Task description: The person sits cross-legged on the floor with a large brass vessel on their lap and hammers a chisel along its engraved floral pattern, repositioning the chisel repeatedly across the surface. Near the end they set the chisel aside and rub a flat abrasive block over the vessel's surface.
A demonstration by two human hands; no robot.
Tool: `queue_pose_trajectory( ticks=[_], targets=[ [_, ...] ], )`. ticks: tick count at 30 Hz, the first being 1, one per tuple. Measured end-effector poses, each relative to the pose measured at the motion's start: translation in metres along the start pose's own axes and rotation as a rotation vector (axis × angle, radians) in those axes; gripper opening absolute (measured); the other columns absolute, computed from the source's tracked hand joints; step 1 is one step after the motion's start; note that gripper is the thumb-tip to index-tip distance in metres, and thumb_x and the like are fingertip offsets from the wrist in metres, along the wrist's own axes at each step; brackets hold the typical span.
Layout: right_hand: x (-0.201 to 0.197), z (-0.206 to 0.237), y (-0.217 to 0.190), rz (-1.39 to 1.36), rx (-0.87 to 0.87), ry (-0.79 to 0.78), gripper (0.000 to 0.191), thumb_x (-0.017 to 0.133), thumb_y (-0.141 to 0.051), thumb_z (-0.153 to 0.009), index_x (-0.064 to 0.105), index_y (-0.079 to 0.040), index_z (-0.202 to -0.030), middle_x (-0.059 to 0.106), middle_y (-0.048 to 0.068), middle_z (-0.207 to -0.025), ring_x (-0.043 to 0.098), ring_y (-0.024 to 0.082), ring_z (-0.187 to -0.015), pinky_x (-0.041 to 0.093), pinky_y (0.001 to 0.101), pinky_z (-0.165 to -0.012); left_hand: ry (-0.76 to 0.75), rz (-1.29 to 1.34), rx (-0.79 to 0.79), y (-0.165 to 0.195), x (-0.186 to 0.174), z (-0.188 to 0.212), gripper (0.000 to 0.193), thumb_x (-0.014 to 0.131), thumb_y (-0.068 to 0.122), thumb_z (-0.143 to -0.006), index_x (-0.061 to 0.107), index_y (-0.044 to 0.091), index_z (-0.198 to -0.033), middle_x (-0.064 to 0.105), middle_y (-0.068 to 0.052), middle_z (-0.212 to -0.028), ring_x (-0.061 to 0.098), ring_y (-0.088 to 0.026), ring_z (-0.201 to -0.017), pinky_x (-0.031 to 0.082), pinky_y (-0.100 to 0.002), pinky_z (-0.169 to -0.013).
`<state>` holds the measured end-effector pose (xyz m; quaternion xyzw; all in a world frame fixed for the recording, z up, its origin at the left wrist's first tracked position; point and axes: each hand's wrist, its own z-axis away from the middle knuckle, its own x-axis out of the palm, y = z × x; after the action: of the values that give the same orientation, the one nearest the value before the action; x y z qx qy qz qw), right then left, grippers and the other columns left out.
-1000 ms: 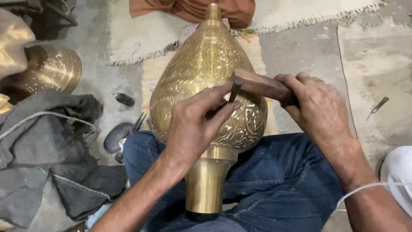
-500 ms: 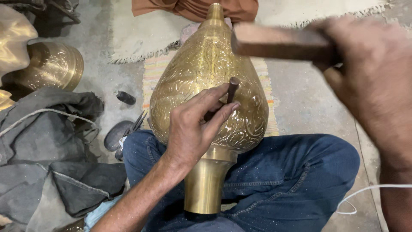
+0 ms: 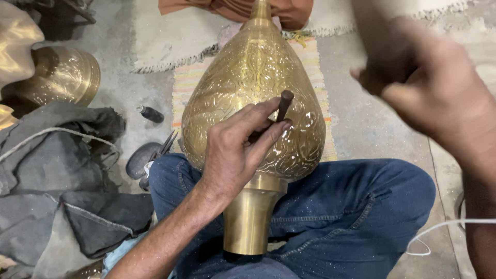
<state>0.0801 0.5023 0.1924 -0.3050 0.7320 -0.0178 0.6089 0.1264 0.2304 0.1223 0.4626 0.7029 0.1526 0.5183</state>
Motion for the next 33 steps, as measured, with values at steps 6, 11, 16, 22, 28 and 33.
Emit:
queue_pose_trajectory(
  ticks=[6, 11, 16, 22, 28, 33],
  targets=[
    [0.002, 0.001, -0.003, -0.042, 0.119, 0.034, 0.022, 0.081, -0.015, -0.089, 0.063, -0.008, -0.101, 0.069, 0.011, -0.081, 0.071, 0.027, -0.073, 0.056, 0.0404, -0.065, -0.004, -0.006, -0.004, 0.003, -0.004, -0.001, 0.035, 0.075, 0.018, -0.097, 0.067, 0.004, -0.128, 0.077, -0.009, -0.101, 0.079, -0.017, -0.086, 0.068, -0.029, -0.073],
    [0.005, 0.002, -0.008, 0.269, -0.068, 0.035, 0.027, 0.082, -0.017, -0.087, 0.063, -0.006, -0.103, 0.067, 0.011, -0.077, 0.070, 0.027, -0.069, 0.056, 0.0415, -0.063, -0.009, -0.016, 0.011, 0.009, -0.008, -0.002, 0.034, 0.077, 0.017, -0.097, 0.069, 0.005, -0.127, 0.077, -0.008, -0.097, 0.078, -0.016, -0.083, 0.067, -0.030, -0.073],
    [0.006, 0.003, -0.010, -0.012, -0.183, 0.044, 0.021, 0.074, -0.002, -0.085, 0.063, -0.006, -0.103, 0.069, 0.011, -0.083, 0.071, 0.025, -0.073, 0.056, 0.0378, -0.065, -0.025, -0.024, -0.038, 0.012, -0.011, -0.001, 0.030, 0.078, 0.018, -0.097, 0.070, 0.005, -0.122, 0.076, -0.008, -0.094, 0.078, -0.015, -0.080, 0.065, -0.030, -0.070],
    [0.010, 0.007, -0.006, -0.281, 0.290, 0.055, 0.012, 0.074, -0.013, -0.097, 0.064, -0.007, -0.094, 0.069, 0.011, -0.076, 0.069, 0.026, -0.066, 0.053, 0.0384, -0.059, 0.000, 0.015, 0.019, 0.010, -0.012, -0.001, 0.034, 0.077, 0.017, -0.098, 0.068, 0.004, -0.128, 0.076, -0.008, -0.099, 0.079, -0.015, -0.087, 0.066, -0.028, -0.074],
    [0.011, 0.008, -0.012, 0.067, -0.096, 0.113, 0.021, 0.078, -0.007, -0.098, 0.060, -0.005, -0.108, 0.070, 0.011, -0.087, 0.072, 0.023, -0.080, 0.056, 0.0345, -0.071, -0.029, -0.005, -0.004, 0.006, -0.009, -0.001, 0.030, 0.077, 0.019, -0.097, 0.070, 0.006, -0.124, 0.076, -0.006, -0.095, 0.078, -0.013, -0.082, 0.067, -0.027, -0.070],
    [0.008, 0.003, -0.019, 0.240, -0.071, 0.027, 0.030, 0.083, -0.014, -0.087, 0.063, -0.006, -0.109, 0.072, 0.011, -0.083, 0.072, 0.025, -0.073, 0.056, 0.0365, -0.064, -0.016, -0.011, 0.039, 0.006, -0.012, -0.001, 0.031, 0.077, 0.018, -0.098, 0.070, 0.005, -0.124, 0.077, -0.007, -0.098, 0.078, -0.014, -0.082, 0.067, -0.028, -0.071]
  ],
)
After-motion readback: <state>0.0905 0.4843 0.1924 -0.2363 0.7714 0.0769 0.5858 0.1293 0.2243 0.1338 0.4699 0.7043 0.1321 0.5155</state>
